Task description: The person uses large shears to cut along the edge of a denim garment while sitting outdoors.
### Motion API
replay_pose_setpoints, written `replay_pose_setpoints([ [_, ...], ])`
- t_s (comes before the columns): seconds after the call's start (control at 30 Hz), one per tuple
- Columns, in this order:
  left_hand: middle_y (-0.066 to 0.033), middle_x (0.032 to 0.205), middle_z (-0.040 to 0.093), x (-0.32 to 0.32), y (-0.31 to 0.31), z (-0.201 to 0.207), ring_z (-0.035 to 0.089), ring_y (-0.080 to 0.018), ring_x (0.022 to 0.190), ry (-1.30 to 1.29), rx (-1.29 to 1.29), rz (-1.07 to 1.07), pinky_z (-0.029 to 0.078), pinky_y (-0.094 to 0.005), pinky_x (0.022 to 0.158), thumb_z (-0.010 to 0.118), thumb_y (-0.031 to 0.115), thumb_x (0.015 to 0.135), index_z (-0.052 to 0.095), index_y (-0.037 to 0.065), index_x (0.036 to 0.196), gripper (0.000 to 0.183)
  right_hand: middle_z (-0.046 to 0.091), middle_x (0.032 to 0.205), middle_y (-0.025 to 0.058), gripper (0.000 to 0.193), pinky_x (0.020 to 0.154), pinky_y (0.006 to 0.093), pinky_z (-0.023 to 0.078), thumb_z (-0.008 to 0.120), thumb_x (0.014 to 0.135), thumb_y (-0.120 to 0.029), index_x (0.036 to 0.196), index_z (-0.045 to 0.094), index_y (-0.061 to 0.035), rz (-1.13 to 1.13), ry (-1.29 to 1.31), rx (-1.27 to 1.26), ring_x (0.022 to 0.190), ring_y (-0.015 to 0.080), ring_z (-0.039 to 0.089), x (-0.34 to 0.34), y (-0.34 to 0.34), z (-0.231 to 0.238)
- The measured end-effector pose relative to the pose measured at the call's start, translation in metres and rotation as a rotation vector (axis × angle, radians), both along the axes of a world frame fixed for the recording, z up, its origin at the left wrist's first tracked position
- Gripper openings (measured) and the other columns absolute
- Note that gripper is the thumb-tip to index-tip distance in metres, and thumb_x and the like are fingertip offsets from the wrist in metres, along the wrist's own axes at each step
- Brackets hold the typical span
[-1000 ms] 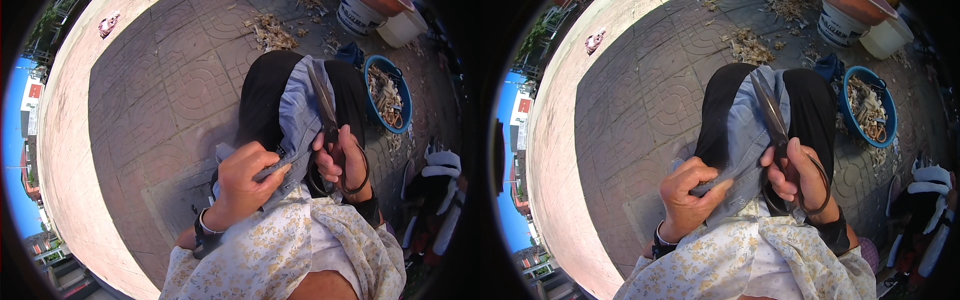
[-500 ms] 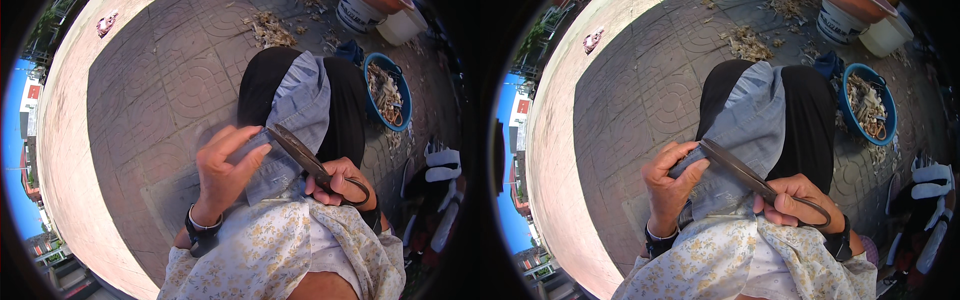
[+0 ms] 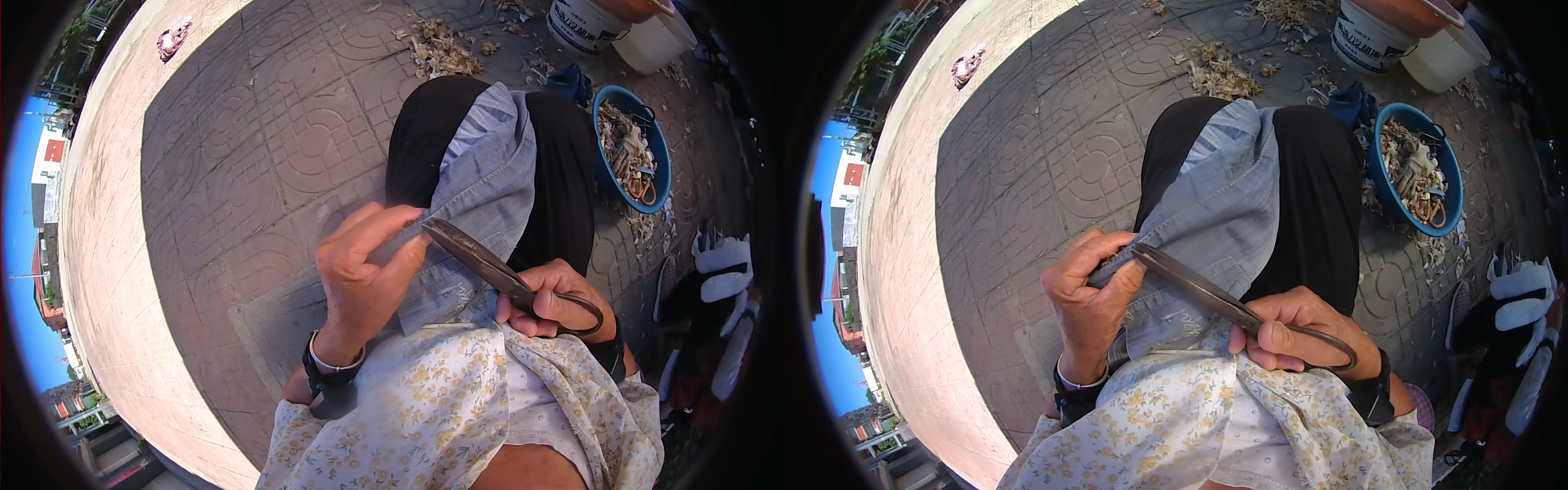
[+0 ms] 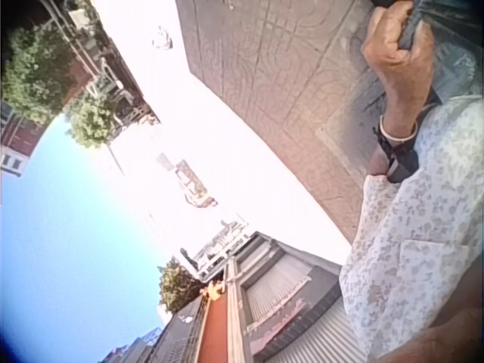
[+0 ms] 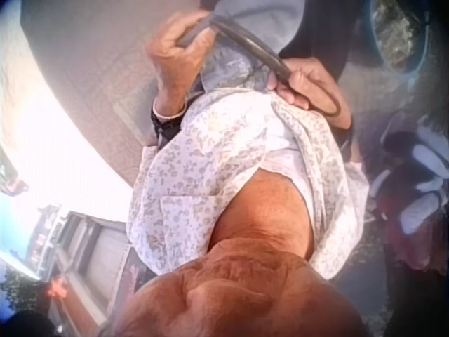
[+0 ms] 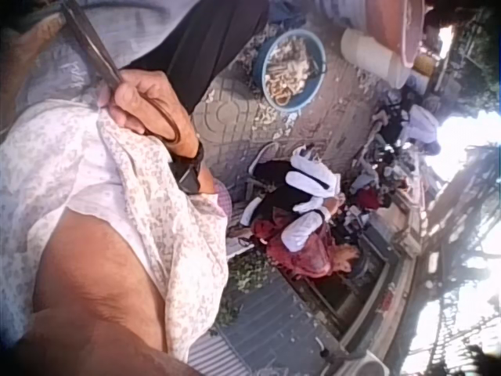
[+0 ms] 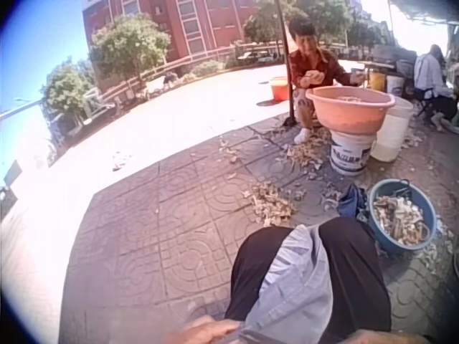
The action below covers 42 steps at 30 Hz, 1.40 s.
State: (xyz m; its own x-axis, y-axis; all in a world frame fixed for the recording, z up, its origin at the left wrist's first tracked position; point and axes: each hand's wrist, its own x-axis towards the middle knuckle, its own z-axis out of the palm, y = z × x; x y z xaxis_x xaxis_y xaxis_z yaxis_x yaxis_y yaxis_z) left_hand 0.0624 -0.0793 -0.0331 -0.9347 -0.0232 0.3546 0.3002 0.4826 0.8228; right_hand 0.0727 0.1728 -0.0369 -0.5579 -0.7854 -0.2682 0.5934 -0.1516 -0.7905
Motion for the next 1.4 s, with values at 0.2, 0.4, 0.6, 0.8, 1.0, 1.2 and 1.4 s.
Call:
replay_pose_setpoints([
  [0.2, -0.0022, 0.071, 0.058, -0.001, 0.0, 0.002, 0.049, -0.0072, 0.061, 0.02, -0.039, 0.015, 0.038, -0.0221, 0.053, 0.075, -0.001, 0.071, 0.068, -0.002, 0.09, 0.02, 0.054, 0.066, 0.0007, 0.045, 0.045, 0.0177, 0.028, 0.052, 0.096, -0.04, 0.1, 0.061, 0.0043, 0.008, -0.029, 0.006, 0.049, 0.0011, 0.037, -0.001, 0.0, 0.001],
  [0.4, -0.0034, 0.066, 0.055, -0.001, 0.0, 0.002, 0.05, -0.0102, 0.058, 0.128, -0.146, 0.042, 0.038, -0.0237, 0.051, 0.074, -0.004, 0.066, 0.069, 0.001, 0.09, 0.025, 0.054, 0.066, 0.0003, 0.047, 0.044, 0.0176, 0.027, 0.052, 0.095, -0.041, 0.099, 0.062, 0.0051, 0.017, -0.08, -0.007, 0.049, 0.001, 0.036, -0.003, -0.001, 0.002],
  [0.6, -0.0047, 0.065, 0.054, -0.001, -0.001, 0.002, 0.052, -0.0124, 0.056, 0.195, -0.255, 0.065, 0.039, -0.0248, 0.05, 0.075, -0.003, 0.064, 0.068, 0.002, 0.089, 0.026, 0.054, 0.066, 0.0008, 0.057, 0.042, 0.0178, 0.027, 0.052, 0.092, -0.049, 0.098, 0.062, 0.0068, 0.036, -0.111, -0.003, 0.047, 0.0011, 0.036, -0.005, 0.0, 0.002],
  [0.8, -0.0055, 0.065, 0.056, 0.002, 0.005, 0.005, 0.053, -0.0136, 0.056, 0.145, -0.288, 0.134, 0.039, -0.0254, 0.05, 0.076, -0.002, 0.063, 0.068, 0.002, 0.086, 0.025, 0.054, 0.065, 0.0024, 0.062, 0.041, 0.0178, 0.027, 0.052, 0.09, -0.054, 0.098, 0.061, 0.0068, -0.035, -0.038, 0.02, 0.045, 0.0013, 0.036, -0.002, -0.012, -0.003],
  [1.0, -0.003, 0.065, 0.056, 0.004, 0.014, 0.0, 0.05, -0.0092, 0.055, 0.027, -0.072, -0.006, 0.037, -0.0229, 0.049, 0.077, -0.002, 0.065, 0.068, 0.001, 0.084, 0.021, 0.048, 0.06, 0.0008, 0.054, 0.038, 0.018, 0.027, 0.043, 0.097, -0.049, 0.099, 0.058, 0.0033, -0.673, 0.107, -0.007, 0.044, 0.0016, 0.034, -0.029, -0.029, 0.013],
  [1.2, -0.0014, 0.069, 0.057, 0.001, -0.001, 0.003, 0.048, -0.0061, 0.06, -0.026, -0.005, 0.008, 0.036, -0.0206, 0.052, 0.076, 0.0, 0.068, 0.067, -0.002, 0.085, 0.02, 0.054, 0.064, 0.0018, 0.055, 0.043, 0.017, 0.028, 0.052, 0.093, -0.049, 0.099, 0.062, 0.0048, -0.113, 0.141, 0.042, 0.047, 0.0016, 0.04, -0.018, -0.006, 0.006],
  [1.4, -0.006, 0.071, 0.062, -0.001, -0.003, 0.002, 0.059, -0.0132, 0.063, -0.064, 0.044, 0.0, 0.044, -0.0241, 0.057, 0.075, 0.0, 0.067, 0.068, 0.0, 0.087, 0.021, 0.055, 0.067, 0.0013, 0.05, 0.046, 0.0186, 0.029, 0.053, 0.094, -0.044, 0.1, 0.062, 0.0045, -0.049, 0.003, 0.0, 0.05, 0.0018, 0.039, -0.001, 0.001, -0.003],
])
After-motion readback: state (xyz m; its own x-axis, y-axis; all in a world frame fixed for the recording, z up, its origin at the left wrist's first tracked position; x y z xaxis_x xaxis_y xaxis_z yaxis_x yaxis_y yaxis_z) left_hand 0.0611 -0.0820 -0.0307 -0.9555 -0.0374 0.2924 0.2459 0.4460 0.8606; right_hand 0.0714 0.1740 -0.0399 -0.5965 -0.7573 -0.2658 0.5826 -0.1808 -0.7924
